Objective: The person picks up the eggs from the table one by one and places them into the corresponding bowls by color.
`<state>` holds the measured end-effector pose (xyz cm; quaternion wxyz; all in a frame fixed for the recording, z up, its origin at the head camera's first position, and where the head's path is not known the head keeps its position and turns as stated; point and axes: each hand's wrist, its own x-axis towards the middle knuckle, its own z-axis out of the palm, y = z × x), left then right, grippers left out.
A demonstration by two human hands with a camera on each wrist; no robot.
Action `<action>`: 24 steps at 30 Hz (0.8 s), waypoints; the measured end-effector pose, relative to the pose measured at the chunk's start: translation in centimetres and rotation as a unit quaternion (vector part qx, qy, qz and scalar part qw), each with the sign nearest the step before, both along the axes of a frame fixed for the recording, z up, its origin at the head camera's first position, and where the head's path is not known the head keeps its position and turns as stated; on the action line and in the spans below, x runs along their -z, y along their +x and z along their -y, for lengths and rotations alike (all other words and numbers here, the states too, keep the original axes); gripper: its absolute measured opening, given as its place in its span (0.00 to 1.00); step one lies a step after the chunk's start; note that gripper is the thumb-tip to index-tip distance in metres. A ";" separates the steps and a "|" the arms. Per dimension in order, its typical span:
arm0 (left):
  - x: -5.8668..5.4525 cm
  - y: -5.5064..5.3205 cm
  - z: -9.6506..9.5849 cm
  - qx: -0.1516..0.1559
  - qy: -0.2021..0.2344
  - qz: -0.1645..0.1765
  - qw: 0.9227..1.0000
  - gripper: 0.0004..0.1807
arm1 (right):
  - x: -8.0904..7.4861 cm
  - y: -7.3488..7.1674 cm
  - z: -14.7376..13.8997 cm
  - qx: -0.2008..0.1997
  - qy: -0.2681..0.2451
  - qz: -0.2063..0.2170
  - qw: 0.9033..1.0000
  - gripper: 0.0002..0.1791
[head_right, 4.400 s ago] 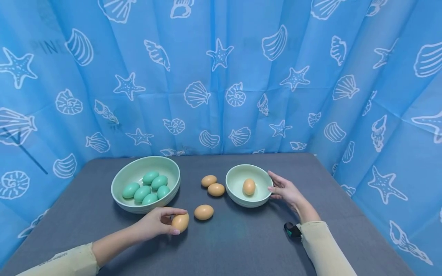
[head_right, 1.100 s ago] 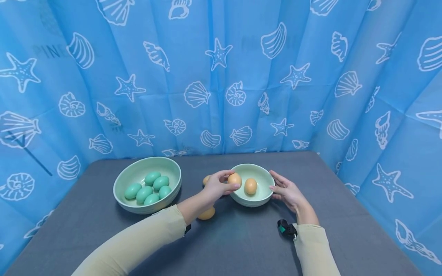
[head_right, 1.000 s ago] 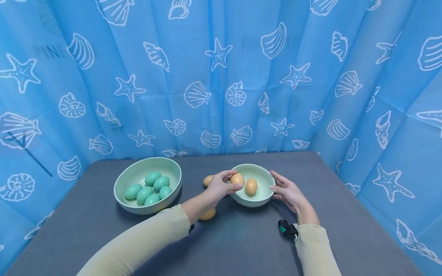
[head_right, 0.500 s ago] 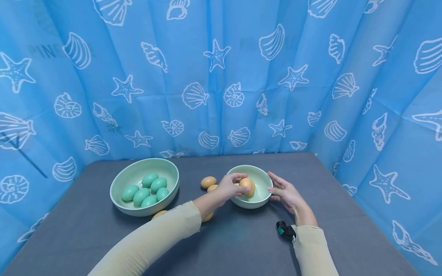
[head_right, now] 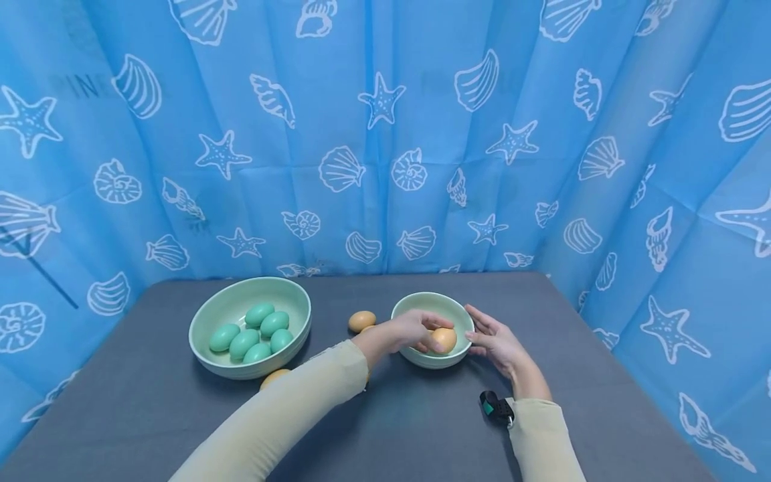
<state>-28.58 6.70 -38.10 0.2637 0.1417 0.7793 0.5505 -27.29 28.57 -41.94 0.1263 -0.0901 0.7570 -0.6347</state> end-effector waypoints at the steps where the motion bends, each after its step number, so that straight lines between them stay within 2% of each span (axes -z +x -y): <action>1: 0.0 0.0 -0.2 0.008 -0.012 -0.002 1.000 0.27 | 0.0 0.1 -0.1 0.001 0.001 0.002 1.000 0.42; 3: 0.1 -0.1 -0.6 0.018 -0.035 -0.004 0.999 0.27 | 0.0 0.1 -0.2 0.002 0.004 0.005 1.000 0.42; 12: 0.0 -0.2 -1.5 0.028 -0.097 0.006 0.995 0.25 | -0.3 0.0 -0.1 0.001 0.011 0.016 1.000 0.41; 18: -0.1 -0.3 -1.6 0.063 -0.099 0.011 0.993 0.21 | -0.3 -0.1 -0.2 -0.002 0.019 0.011 1.000 0.40; 21: -0.1 -0.4 -1.6 0.070 -0.106 0.016 0.992 0.22 | -0.3 -0.1 -0.3 0.004 0.016 0.015 1.000 0.41; 24: -0.1 -0.5 -1.6 0.079 -0.120 0.006 0.990 0.24 | -0.2 0.0 -0.3 0.004 0.014 0.016 1.000 0.41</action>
